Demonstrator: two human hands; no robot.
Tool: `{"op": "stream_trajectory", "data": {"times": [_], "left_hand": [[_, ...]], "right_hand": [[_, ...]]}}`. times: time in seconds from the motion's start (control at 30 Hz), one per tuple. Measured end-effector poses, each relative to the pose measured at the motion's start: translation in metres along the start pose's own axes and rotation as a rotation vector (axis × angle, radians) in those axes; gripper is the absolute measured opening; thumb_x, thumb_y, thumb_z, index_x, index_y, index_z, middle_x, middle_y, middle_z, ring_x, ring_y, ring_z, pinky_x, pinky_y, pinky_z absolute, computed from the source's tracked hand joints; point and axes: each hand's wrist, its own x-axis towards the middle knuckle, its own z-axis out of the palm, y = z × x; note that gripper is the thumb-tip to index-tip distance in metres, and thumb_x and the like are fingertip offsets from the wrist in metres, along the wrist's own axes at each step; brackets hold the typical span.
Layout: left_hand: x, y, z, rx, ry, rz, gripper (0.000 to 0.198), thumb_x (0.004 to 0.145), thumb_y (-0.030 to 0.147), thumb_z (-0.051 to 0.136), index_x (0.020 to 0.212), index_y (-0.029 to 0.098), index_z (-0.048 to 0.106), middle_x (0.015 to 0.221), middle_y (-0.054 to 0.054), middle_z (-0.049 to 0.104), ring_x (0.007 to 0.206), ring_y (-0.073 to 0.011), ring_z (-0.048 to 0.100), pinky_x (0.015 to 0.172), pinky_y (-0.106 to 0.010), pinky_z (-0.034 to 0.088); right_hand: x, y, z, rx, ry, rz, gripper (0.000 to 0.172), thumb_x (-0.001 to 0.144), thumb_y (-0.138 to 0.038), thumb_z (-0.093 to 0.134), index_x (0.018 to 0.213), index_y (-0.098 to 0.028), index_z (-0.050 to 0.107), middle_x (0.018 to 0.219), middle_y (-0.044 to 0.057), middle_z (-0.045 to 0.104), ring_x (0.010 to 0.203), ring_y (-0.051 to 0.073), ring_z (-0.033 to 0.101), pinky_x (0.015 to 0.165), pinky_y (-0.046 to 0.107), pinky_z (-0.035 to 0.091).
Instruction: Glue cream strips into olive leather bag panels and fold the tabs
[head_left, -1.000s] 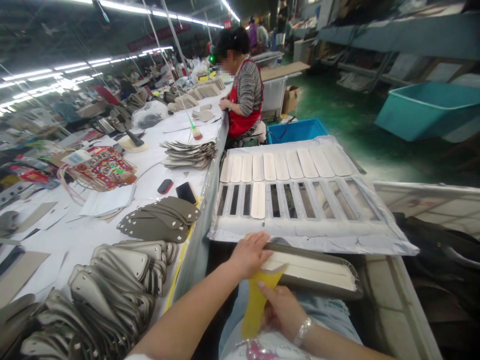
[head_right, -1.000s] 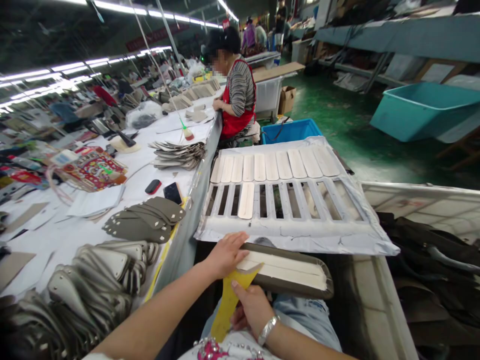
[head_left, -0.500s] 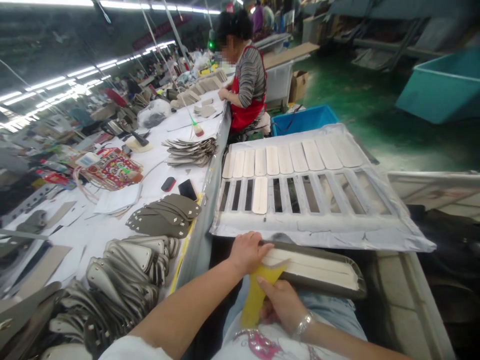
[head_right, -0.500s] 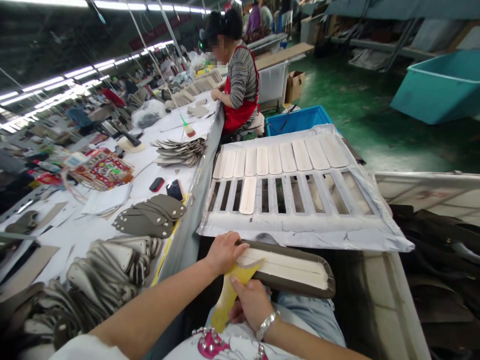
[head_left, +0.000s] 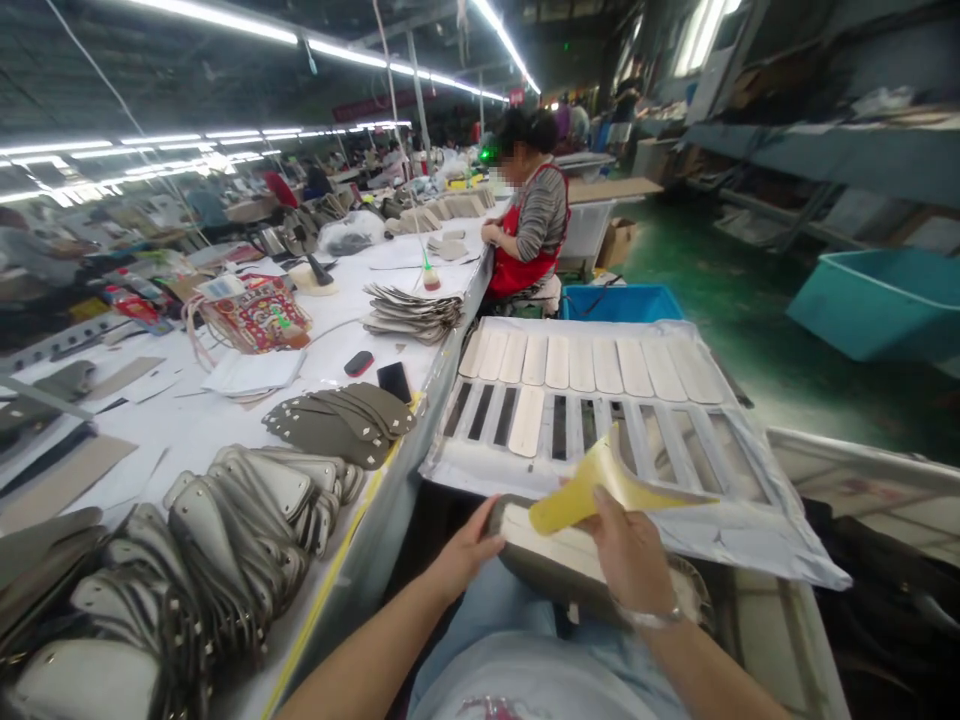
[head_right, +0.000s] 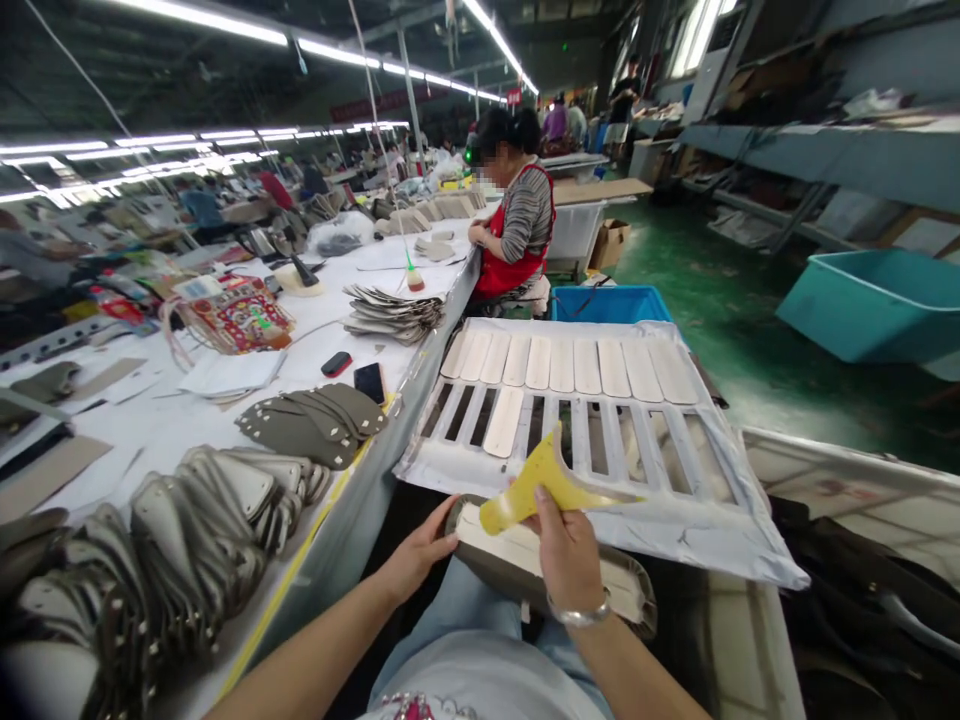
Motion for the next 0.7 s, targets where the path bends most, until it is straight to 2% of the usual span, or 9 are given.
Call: {"op": "stream_trajectory", "data": {"times": [0.1,0.2,0.3,0.37,0.5,0.6,0.7], "left_hand": [[0.004,-0.010,-0.004,0.040,-0.035,0.037,0.061,0.077,0.030,0.064,0.133,0.023,0.039,0.136,-0.007,0.042,0.126,-0.0258,0.036,0.107,-0.040,0.021],[0.007,-0.013,-0.005,0.062,-0.007,0.093,0.059,0.077,0.029,0.062,0.130,0.022,0.040,0.132,-0.008,0.046,0.121,-0.0268,0.040,0.104,-0.041,0.026],[0.010,-0.009,-0.004,0.060,0.034,0.086,0.056,0.072,0.023,0.064,0.125,0.022,0.045,0.123,-0.007,0.051,0.114,-0.0260,0.045,0.100,-0.040,0.031],[0.012,-0.006,-0.004,0.042,0.021,0.057,0.055,0.071,0.021,0.064,0.124,0.022,0.046,0.121,-0.006,0.052,0.113,-0.0254,0.045,0.099,-0.039,0.032],[0.015,-0.004,-0.009,-0.002,-0.008,0.041,0.043,0.080,0.026,0.054,0.122,0.021,0.048,0.125,-0.006,0.051,0.119,-0.0244,0.041,0.103,-0.039,0.028],[0.017,-0.006,-0.011,0.036,0.045,0.041,0.039,0.080,0.025,0.051,0.119,0.020,0.050,0.120,-0.005,0.053,0.115,-0.0234,0.044,0.100,-0.038,0.032],[0.017,-0.008,-0.009,0.188,0.079,0.074,0.037,0.081,0.026,0.050,0.117,0.020,0.048,0.116,-0.005,0.054,0.108,-0.0212,0.048,0.096,-0.036,0.036]], "right_hand": [[0.027,0.003,0.028,0.084,-0.030,-0.069,0.030,0.072,-0.042,0.061,0.086,-0.015,0.062,0.072,0.008,0.069,0.076,0.024,0.065,0.065,0.032,0.052],[0.048,0.005,0.053,0.064,-0.013,-0.060,0.024,0.067,-0.033,0.068,0.080,-0.016,0.058,0.059,0.002,0.064,0.057,0.017,0.061,0.059,0.029,0.050],[0.062,0.010,0.074,0.129,-0.066,-0.054,0.017,0.064,-0.025,0.067,0.071,-0.017,0.054,0.045,-0.005,0.051,0.040,0.009,0.046,0.044,0.022,0.041],[0.068,0.014,0.085,0.203,-0.114,-0.047,0.017,0.065,-0.024,0.066,0.075,-0.017,0.054,0.043,-0.009,0.042,0.037,0.006,0.035,0.038,0.019,0.032],[0.070,0.026,0.097,0.273,-0.176,0.034,0.021,0.070,-0.028,0.065,0.086,-0.018,0.055,0.047,-0.010,0.037,0.037,0.004,0.027,0.036,0.017,0.025],[0.066,0.038,0.100,0.237,-0.183,0.050,0.020,0.074,-0.033,0.061,0.086,-0.019,0.054,0.052,-0.009,0.038,0.037,0.004,0.026,0.036,0.019,0.025],[0.058,0.051,0.098,0.035,-0.183,-0.061,0.020,0.081,-0.037,0.052,0.091,-0.020,0.053,0.053,-0.007,0.040,0.041,0.007,0.034,0.040,0.021,0.031]]}}
